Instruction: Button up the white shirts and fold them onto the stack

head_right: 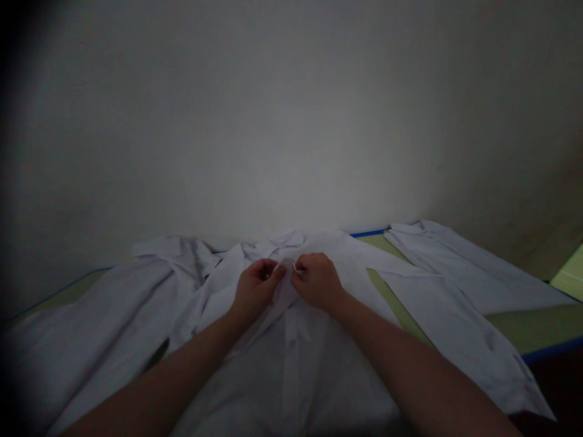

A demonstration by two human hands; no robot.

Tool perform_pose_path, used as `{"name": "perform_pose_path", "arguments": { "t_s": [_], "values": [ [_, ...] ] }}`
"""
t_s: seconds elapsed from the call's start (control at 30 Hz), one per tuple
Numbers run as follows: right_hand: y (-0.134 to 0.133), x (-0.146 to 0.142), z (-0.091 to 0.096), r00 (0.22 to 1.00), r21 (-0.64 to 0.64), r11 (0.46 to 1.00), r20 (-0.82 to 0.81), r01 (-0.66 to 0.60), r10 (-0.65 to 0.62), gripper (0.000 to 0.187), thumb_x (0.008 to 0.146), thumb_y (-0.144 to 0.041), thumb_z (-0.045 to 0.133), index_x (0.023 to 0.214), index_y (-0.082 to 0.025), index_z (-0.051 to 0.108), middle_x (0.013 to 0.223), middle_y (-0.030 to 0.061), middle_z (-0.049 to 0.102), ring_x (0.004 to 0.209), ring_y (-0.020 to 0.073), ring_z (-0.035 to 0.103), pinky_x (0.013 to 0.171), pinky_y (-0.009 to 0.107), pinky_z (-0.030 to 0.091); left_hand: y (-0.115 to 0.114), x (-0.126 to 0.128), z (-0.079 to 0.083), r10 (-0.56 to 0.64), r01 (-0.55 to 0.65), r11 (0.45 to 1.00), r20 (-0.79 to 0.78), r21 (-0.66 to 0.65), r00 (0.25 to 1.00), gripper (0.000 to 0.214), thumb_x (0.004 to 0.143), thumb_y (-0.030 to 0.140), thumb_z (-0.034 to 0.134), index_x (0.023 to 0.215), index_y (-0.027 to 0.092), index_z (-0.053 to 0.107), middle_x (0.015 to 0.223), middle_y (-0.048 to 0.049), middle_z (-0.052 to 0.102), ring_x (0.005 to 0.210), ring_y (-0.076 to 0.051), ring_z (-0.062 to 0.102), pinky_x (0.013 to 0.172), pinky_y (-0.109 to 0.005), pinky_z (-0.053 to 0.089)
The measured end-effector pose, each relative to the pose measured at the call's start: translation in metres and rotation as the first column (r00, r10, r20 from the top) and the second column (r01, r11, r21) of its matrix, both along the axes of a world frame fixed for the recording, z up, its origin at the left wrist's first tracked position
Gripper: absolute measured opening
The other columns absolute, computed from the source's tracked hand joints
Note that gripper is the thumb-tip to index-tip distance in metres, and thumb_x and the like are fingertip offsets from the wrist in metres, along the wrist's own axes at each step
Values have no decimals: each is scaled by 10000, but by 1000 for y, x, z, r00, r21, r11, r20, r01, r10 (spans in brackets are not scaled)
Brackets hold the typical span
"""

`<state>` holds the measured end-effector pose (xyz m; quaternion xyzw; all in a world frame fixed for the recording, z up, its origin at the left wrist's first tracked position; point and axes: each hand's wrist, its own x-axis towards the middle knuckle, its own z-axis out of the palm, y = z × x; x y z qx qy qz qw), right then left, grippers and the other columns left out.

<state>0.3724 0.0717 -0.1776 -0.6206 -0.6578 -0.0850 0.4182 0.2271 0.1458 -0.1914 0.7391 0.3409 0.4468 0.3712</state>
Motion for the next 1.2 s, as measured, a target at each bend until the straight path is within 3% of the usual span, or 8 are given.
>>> {"name": "perform_pose_path", "arguments": {
  "t_s": [0.1, 0.2, 0.33, 0.53, 0.67, 0.83, 0.97, 1.2],
  "values": [
    [3, 1, -3, 986, -32, 999, -168, -24, 18, 154, 700, -190, 555, 823, -179, 648, 786, 24, 647, 728, 136, 563, 701, 242, 406, -5, -1, -1, -124, 127, 991, -65, 41, 990, 292, 729, 431, 602, 832, 160, 644, 751, -23, 644, 657, -119, 564, 603, -213, 436],
    [5, 5, -6, 967, -41, 994, -240, -102, 89, 200, 701, -171, 573, 870, -197, 676, 851, 24, 669, 787, 145, 593, 743, 249, 433, -6, -1, -1, -230, 231, 973, -30, 19, 973, 278, 778, 395, 557, 885, 155, 645, 808, -41, 655, 729, -131, 587, 658, -222, 456],
    [6, 7, -8, 952, -21, 982, -253, -186, 175, 212, 714, -135, 558, 878, -195, 679, 872, 25, 670, 821, 144, 597, 773, 264, 443, -5, -2, 0, -263, 262, 964, 15, 38, 965, 421, 773, 316, 583, 1171, 191, 528, 776, -15, 619, 640, -99, 565, 584, -199, 451],
    [5, 4, -9, 929, 2, 988, -340, -152, 144, 140, 721, -220, 597, 850, -191, 641, 817, 14, 659, 753, 138, 593, 698, 257, 450, 0, -7, -1, -115, 123, 977, -55, 174, 992, 185, 742, 342, 618, 816, 173, 630, 751, -23, 609, 645, -105, 569, 577, -197, 445],
    [4, 3, -11, 927, 28, 990, -349, -140, 140, 170, 731, -291, 612, 867, -188, 607, 821, 14, 648, 745, 134, 587, 656, 245, 446, 6, -8, -3, -161, 165, 983, -49, 85, 986, 209, 766, 364, 588, 830, 165, 591, 705, -8, 607, 612, -102, 554, 556, -194, 424],
    [3, 2, -15, 934, 79, 985, -315, -150, 168, 196, 725, -270, 617, 901, -190, 580, 874, 24, 639, 811, 143, 591, 729, 271, 453, 7, -10, -1, -272, 277, 960, -89, 49, 958, 200, 800, 354, 536, 799, 155, 564, 627, 20, 535, 559, -80, 476, 526, -181, 378],
    [1, 2, -16, 957, 102, 989, -260, -105, 128, 185, 706, -246, 625, 869, -189, 558, 827, 16, 622, 770, 144, 571, 711, 275, 446, 6, -11, 0, -273, 280, 959, -118, 45, 955, 190, 776, 349, 565, 799, 161, 548, 603, 32, 503, 549, -82, 454, 506, -179, 356],
    [-1, 3, -16, 975, 129, 978, -136, -161, 178, 138, 736, -203, 600, 865, -191, 551, 844, 23, 607, 793, 147, 542, 730, 281, 430, 8, -11, -7, -273, 277, 961, -88, 25, 958, 195, 743, 345, 607, 781, 162, 553, 626, 21, 524, 576, -90, 481, 523, -188, 375]
  ]
}}
